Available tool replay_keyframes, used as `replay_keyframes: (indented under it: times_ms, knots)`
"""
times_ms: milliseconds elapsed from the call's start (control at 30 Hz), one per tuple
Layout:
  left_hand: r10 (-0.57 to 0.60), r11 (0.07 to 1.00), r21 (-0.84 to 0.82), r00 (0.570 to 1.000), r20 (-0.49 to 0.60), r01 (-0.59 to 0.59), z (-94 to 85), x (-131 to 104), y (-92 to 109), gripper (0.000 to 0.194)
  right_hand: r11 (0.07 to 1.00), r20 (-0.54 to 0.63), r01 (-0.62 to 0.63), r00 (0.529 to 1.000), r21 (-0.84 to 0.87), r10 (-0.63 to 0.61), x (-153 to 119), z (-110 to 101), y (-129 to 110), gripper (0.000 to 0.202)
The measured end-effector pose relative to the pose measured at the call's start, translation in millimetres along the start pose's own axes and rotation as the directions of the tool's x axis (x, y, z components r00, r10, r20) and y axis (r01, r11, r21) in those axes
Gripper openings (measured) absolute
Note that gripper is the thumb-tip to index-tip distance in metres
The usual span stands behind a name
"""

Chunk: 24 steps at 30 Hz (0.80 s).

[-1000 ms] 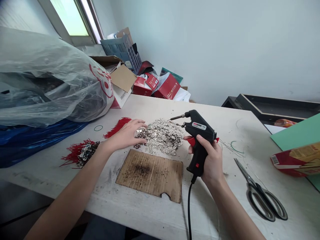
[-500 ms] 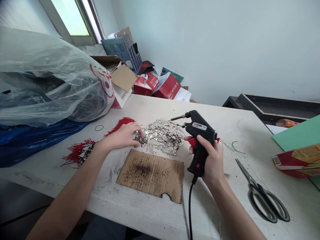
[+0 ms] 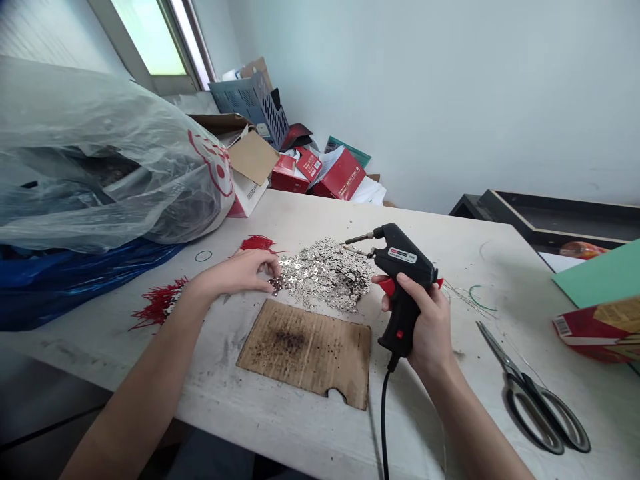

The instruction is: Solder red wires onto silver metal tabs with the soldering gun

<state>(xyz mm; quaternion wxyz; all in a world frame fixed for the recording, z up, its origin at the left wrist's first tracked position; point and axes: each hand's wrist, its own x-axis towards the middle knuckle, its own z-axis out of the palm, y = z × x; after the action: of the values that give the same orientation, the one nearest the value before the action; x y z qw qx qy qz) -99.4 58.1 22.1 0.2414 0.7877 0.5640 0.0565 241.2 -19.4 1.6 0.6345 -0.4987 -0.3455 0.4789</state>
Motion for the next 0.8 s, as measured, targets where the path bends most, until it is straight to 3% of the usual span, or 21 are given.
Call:
replay_keyframes:
  times_ms: [233,367,500,700,800]
  knots:
    - [0.009,0.999,0.038,0.999,-0.053,-0.007,11.0,4.0,15.7,0.003,1.0,-0.002,-0.004,1.0,0.01,0.004,-0.8,1.4,-0.1,0.044]
    - [0.022,0.998,0.057,0.997,-0.073,-0.018,11.2,3.7,22.6,0.014,1.0,-0.01,-0.018,1.0,0.006,0.018,-1.2,1.2,-0.2,0.046]
    - [0.044,0.998,0.039,0.988,-0.145,-0.039,4.3,0.6,17.1,0.01,1.0,-0.026,-0.006,1.0,0.0,0.006,-1.1,1.5,-0.9,0.042]
    - [-0.024,1.0,-0.014,0.998,-0.052,0.023,5.3,-0.2,4.9,0.03,1.0,-0.017,-0.015,1.0,0.006,0.015,-2.4,1.7,-1.5,0.045]
    - [-0.039,0.999,-0.016,0.999,-0.036,0.039,10.9,1.4,7.5,0.026,1.0,-0.008,-0.019,1.0,0.007,0.019,-2.2,2.2,-0.6,0.045]
